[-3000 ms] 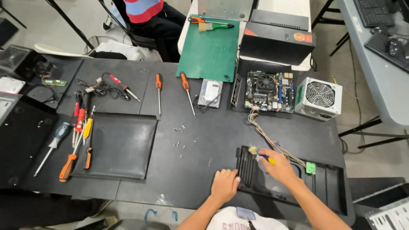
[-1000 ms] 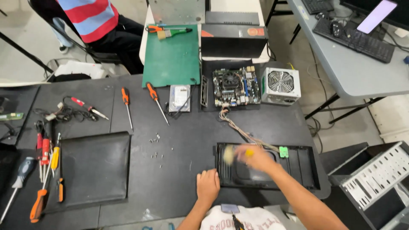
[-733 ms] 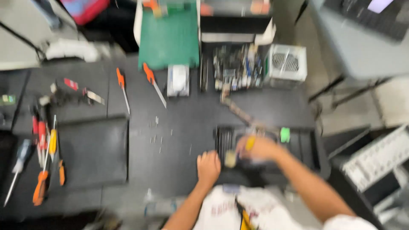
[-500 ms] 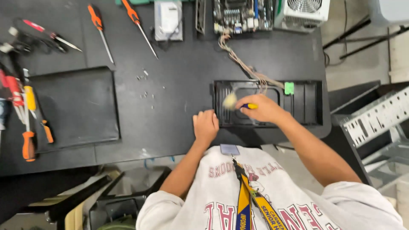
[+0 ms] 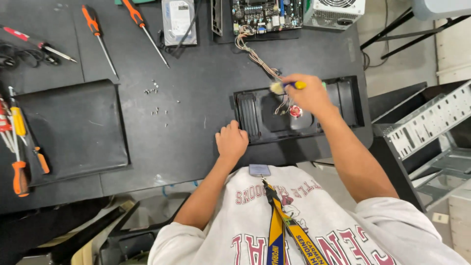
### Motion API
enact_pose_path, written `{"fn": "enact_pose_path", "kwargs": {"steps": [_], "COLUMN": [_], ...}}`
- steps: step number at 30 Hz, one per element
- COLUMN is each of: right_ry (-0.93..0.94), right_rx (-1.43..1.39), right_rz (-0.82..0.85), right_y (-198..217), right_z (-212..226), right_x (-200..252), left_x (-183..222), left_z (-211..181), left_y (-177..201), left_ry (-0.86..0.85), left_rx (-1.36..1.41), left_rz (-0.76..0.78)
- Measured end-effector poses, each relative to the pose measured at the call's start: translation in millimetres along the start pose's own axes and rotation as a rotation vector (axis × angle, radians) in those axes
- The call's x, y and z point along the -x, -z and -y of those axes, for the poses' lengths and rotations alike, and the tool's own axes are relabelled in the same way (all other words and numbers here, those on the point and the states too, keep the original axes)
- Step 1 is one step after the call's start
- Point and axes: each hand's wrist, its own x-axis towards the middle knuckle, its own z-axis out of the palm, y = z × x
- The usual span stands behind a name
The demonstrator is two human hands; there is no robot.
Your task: Cleaning the interior panel and components of a computer case using a small brush to remove dust.
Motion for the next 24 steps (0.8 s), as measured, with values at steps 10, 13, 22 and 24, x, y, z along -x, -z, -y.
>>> {"fn": "enact_pose_path", "kwargs": {"steps": [10, 13, 22, 24], "right_ry": [-0.228, -0.216, -0.305, -0.357], "right_rx": [-0.15, -0.082, -0.271, -0.328], "right_rz": [-0.079, -0.177, -0.139, -0.115], "right_y": [-29, -25, 7, -2], "right_z": [53, 42, 32, 41], "right_x": [14, 17, 1, 18], "left_x": [-35, -33, -50, -36], "left_z": [-32, -33, -41, -38], "left_y": [12, 7, 24, 16], "left_ry": [-0.12, -0.055, -0.019, 0.014], "left_rx": [-0.02, -0.002, 0.049, 0.031], "left_rz": [0.041, 0.107, 0.136, 0.23]}}
